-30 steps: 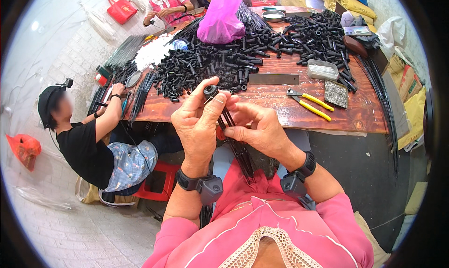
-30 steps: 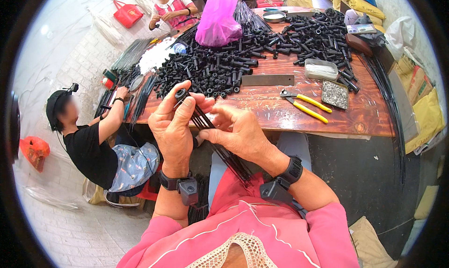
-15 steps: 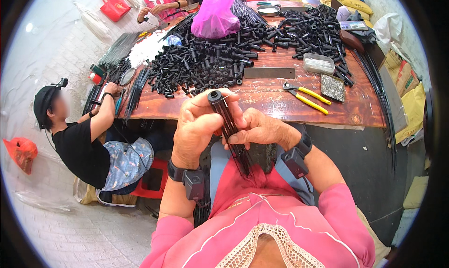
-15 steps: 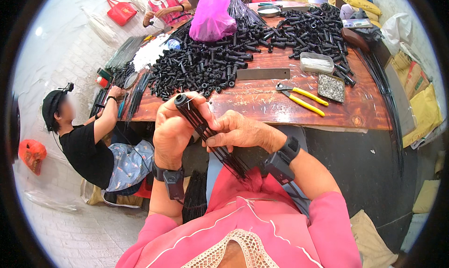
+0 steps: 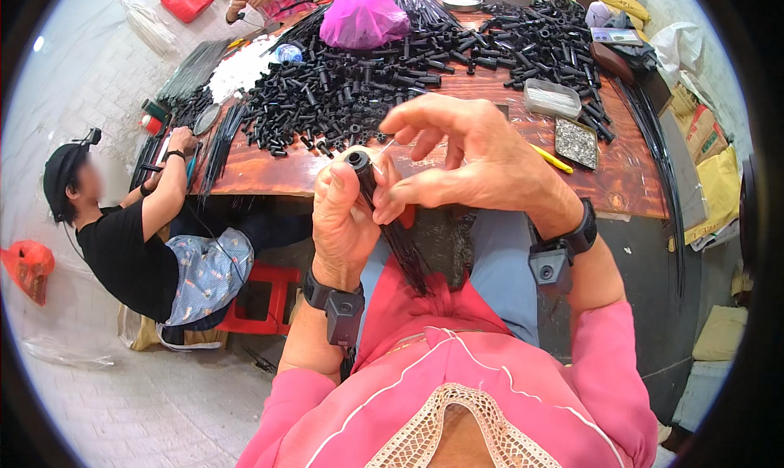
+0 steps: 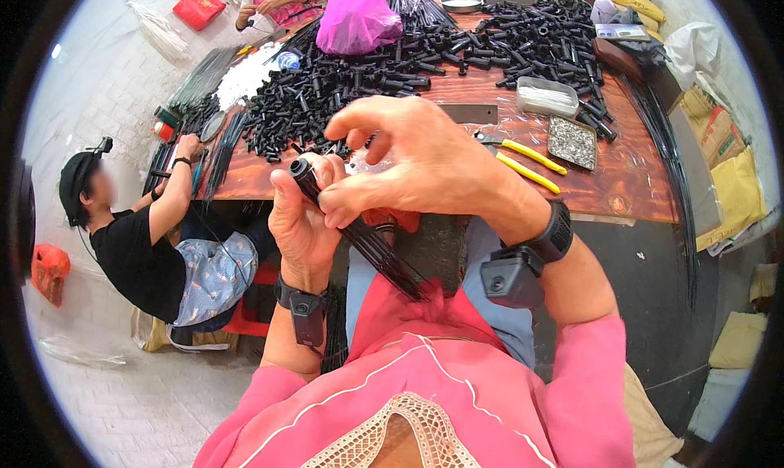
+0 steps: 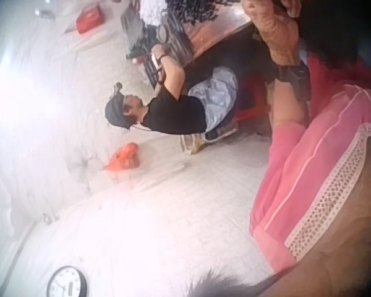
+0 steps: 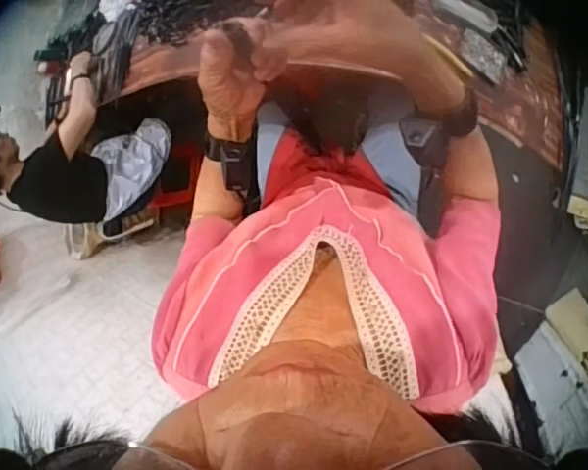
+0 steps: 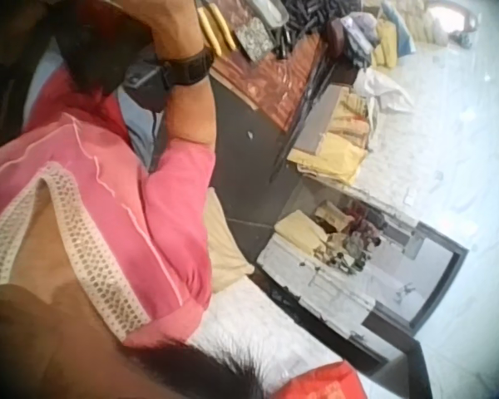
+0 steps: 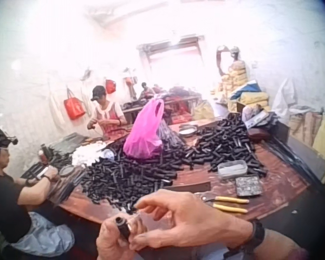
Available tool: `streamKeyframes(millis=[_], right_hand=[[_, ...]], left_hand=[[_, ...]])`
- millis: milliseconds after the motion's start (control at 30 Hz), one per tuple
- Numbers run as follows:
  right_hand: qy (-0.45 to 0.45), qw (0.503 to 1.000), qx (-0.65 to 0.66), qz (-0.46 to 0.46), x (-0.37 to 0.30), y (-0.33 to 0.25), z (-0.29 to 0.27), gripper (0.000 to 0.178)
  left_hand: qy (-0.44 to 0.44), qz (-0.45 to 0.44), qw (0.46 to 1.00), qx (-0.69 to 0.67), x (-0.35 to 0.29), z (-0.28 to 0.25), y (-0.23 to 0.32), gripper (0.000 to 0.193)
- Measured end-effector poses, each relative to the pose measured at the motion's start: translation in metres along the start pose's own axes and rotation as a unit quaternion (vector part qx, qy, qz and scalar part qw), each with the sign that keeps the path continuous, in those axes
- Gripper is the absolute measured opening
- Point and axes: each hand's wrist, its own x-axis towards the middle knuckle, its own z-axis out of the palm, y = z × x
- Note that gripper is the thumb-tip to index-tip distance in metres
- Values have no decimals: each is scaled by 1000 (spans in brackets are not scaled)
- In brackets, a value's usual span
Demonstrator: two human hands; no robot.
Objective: Assembling umbrella ribs by inserting them into a central hub and securing them with wire and tools.
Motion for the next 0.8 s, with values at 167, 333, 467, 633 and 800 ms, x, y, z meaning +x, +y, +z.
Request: streamKeyframes(millis=[167, 333, 467, 633, 800], right_hand=[[-25, 999, -40, -25, 14, -12, -7, 23], [-85, 985, -145, -38, 15, -31, -32, 30], [-53, 969, -233, -72, 12, -26, -40, 51], [-24, 974, -214, -77, 5, -33, -27, 21], [-12, 973, -227, -40, 2, -34, -23, 12]], left_hand=[[31, -17, 999, 21, 4, 1, -7, 52], [12, -3, 1000, 25, 13, 11, -1, 51], [54, -15, 998, 40, 17, 17, -10, 54], [45, 6, 999, -25, 11, 8, -14, 43], [45, 39, 998, 0, 10, 1, -22, 42]])
